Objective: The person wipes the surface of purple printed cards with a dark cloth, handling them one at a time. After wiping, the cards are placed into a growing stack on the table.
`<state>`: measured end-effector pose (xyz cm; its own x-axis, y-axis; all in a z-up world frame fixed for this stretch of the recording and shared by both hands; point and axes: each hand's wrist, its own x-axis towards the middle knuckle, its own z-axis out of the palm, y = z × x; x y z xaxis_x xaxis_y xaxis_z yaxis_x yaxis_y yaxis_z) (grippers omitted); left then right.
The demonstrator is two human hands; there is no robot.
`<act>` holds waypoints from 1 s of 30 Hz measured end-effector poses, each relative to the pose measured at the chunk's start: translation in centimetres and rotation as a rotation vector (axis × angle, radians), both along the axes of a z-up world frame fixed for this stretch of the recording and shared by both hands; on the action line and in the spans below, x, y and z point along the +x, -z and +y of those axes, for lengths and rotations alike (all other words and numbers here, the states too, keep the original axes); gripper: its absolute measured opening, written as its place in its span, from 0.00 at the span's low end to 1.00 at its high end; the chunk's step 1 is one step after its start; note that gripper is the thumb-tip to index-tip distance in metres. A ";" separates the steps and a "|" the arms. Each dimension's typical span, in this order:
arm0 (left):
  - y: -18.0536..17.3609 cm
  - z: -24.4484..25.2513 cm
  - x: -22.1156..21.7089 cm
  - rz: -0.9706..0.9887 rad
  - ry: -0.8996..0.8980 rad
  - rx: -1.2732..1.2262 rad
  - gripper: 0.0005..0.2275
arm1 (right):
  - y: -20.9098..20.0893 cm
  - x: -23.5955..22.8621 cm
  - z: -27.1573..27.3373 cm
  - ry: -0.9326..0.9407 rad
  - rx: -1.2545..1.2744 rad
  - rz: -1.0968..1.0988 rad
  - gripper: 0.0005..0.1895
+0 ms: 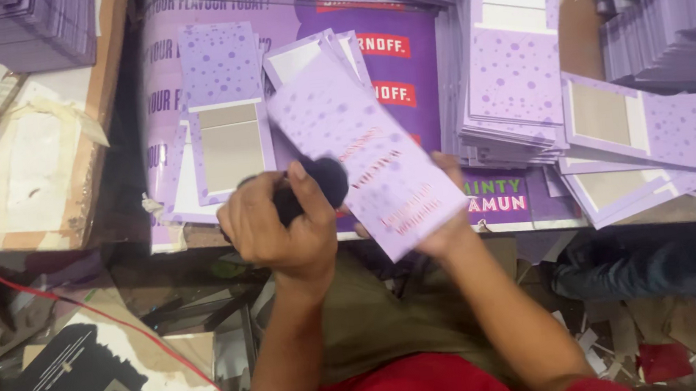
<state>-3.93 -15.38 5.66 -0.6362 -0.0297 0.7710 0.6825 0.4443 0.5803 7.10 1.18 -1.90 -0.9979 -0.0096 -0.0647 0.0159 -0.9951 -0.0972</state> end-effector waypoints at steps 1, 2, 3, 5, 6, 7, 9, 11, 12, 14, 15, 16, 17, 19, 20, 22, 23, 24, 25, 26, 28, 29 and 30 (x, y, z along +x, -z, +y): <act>-0.4 -0.1 0.1 0.022 0.006 -0.029 0.09 | 0.7 -1.1 -0.3 0.031 0.010 -0.064 0.46; -0.6 -0.1 0.3 0.044 0.011 -0.059 0.09 | 1.2 -1.9 -0.5 0.061 0.021 -0.128 0.46; -0.7 0.2 0.3 0.070 0.022 -0.085 0.09 | 1.5 -2.3 -0.5 0.096 0.034 -0.189 0.46; -0.4 1.1 1.1 -0.007 0.146 -0.034 0.10 | 1.9 -1.6 -0.4 0.264 0.048 -0.342 0.49; 0.2 1.7 1.3 -0.047 0.209 -0.010 0.10 | 2.4 -1.0 -0.4 0.348 0.053 -0.419 0.52; 1.0 2.4 1.6 -0.109 0.239 -0.071 0.10 | 3.2 0.2 -0.8 0.395 0.060 -0.421 0.51; 3.1 4.3 1.4 -0.225 0.294 -0.183 0.11 | 5.1 2.3 -1.2 0.488 0.083 -0.418 0.50; 4.8 5.7 1.9 -0.307 0.406 -0.395 0.12 | 7.2 2.9 -1.6 0.546 0.407 -0.494 0.36; 5.5 6.2 2.0 -0.343 0.461 -0.499 0.14 | 8.3 2.6 -1.1 0.575 0.572 -0.524 0.29; 6.9 6.3 3.1 -0.264 0.572 -0.550 0.19 | 10.2 2.9 -0.7 0.632 0.516 -0.503 0.26; 7.3 6.2 3.2 -0.215 0.630 -0.579 0.22 | 11.0 2.4 -0.3 0.666 0.482 -0.485 0.24; 7.5 6.4 3.5 -0.226 0.711 -0.579 0.21 | 11.5 2.3 -0.1 0.625 0.433 -0.470 0.24; 7.7 6.6 3.9 -0.243 0.792 -0.579 0.20 | 11.9 2.4 0.2 0.582 0.384 -0.459 0.25; 7.9 6.9 4.4 -0.258 0.839 -0.604 0.18 | 12.1 2.3 0.7 0.523 0.293 -0.474 0.26; 7.9 7.2 4.2 -0.255 0.806 -0.631 0.17 | 12.0 2.2 0.8 0.509 0.252 -0.502 0.26; 7.7 8.4 3.4 -0.262 0.742 -0.684 0.13 | 11.3 1.3 1.7 0.490 0.226 -0.543 0.27; 7.6 8.9 3.1 -0.287 0.715 -0.717 0.11 | 10.9 0.9 1.8 0.483 0.233 -0.573 0.27; 7.6 9.5 2.7 -0.312 0.688 -0.749 0.09 | 10.5 0.6 2.1 0.475 0.239 -0.603 0.27; 7.7 9.7 2.8 -0.335 0.660 -0.757 0.10 | 10.3 0.8 1.7 0.476 0.193 -0.608 0.27; 7.9 10.4 2.6 -0.357 0.631 -0.765 0.10 | 10.1 0.8 1.5 0.477 0.147 -0.612 0.27; 8.3 11.3 2.1 -0.379 0.557 -0.790 0.12 | 9.7 0.9 1.0 0.481 0.086 -0.603 0.27; 8.4 12.2 1.4 -0.371 0.516 -0.803 0.13 | 9.5 0.6 1.2 0.491 0.074 -0.583 0.28; 8.6 13.1 0.6 -0.362 0.474 -0.816 0.14 | 9.3 0.3 1.3 0.501 0.061 -0.563 0.29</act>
